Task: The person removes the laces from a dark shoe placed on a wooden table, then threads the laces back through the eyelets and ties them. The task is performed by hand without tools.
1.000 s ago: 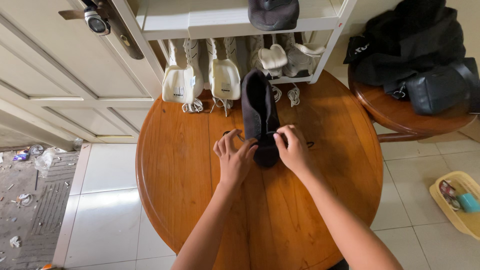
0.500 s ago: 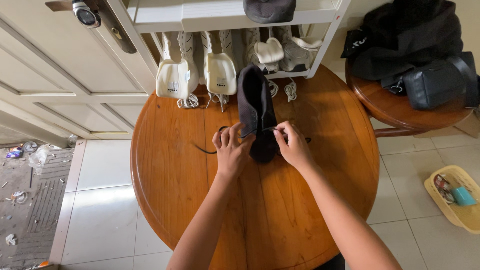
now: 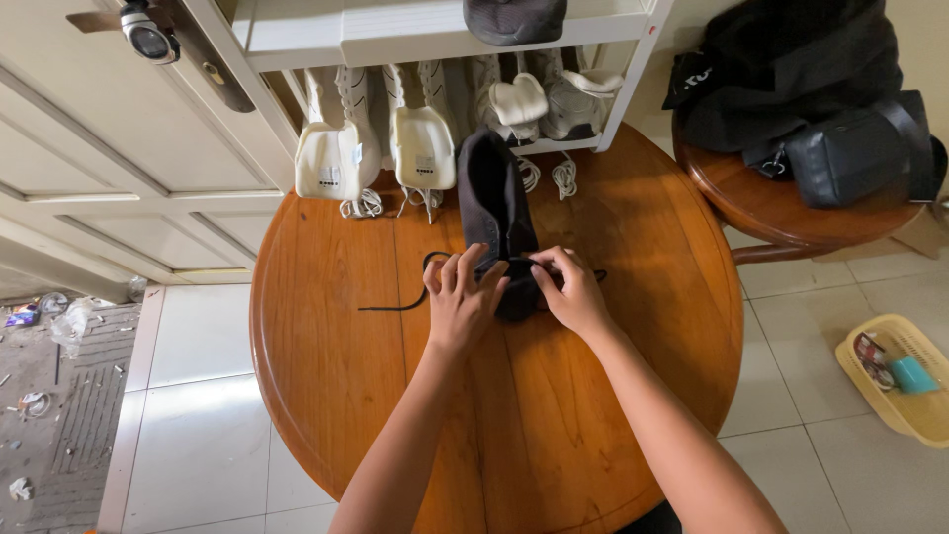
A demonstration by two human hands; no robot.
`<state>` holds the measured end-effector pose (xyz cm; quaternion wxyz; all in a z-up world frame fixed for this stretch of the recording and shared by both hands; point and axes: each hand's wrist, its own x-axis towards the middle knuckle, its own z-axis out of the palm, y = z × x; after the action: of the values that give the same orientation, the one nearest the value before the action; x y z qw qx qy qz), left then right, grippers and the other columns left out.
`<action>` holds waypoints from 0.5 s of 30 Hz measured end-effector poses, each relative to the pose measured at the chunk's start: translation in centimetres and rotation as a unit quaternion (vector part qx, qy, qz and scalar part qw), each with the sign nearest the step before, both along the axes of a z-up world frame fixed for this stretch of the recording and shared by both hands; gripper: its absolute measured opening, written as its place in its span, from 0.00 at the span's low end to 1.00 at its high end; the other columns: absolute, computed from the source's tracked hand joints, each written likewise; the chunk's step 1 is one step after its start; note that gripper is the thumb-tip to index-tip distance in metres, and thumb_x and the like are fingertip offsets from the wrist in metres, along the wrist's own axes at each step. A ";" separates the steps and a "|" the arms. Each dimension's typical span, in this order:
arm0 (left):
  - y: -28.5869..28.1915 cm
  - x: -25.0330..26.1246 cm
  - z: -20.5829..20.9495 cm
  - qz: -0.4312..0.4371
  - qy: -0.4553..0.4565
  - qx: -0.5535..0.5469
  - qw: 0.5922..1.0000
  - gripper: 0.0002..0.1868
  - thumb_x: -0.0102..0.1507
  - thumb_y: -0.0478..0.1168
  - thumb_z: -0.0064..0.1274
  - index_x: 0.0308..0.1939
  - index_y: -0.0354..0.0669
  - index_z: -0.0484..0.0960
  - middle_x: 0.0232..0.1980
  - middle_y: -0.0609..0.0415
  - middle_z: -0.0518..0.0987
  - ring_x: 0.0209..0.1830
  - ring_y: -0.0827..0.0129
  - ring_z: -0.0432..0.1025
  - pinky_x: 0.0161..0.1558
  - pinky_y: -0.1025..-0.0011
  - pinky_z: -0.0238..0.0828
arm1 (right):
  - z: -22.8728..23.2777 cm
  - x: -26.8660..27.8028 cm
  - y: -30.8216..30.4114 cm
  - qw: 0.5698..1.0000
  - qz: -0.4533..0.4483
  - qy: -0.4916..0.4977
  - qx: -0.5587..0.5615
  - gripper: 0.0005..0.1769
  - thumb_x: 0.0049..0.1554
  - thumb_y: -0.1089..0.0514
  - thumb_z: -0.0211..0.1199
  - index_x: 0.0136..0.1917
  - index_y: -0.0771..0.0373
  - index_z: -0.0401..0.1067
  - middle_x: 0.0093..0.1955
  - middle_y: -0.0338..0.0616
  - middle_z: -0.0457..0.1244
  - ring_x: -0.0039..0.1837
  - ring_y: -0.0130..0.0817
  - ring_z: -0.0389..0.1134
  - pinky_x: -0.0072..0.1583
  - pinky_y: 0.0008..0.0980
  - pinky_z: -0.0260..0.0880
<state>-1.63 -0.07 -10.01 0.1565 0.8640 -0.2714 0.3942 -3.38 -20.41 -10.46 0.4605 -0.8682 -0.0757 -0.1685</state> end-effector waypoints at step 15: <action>-1.3 -1.0 -0.4 -0.011 0.145 -0.146 0.979 0.05 0.62 0.35 0.60 0.39 0.53 0.84 0.65 0.49 0.67 0.68 0.58 0.61 0.64 0.55 0.49 | -1.2 0.1 0.0 1.000 -0.007 0.012 0.018 0.07 0.63 0.58 0.60 0.53 0.63 0.71 0.53 0.45 0.69 0.54 0.37 0.71 0.56 0.35 0.72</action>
<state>-2.67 -1.40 -10.40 0.3229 0.8768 -0.1944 0.2987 -3.31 -20.44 -11.70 0.4761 -0.8621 -0.0607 -0.1625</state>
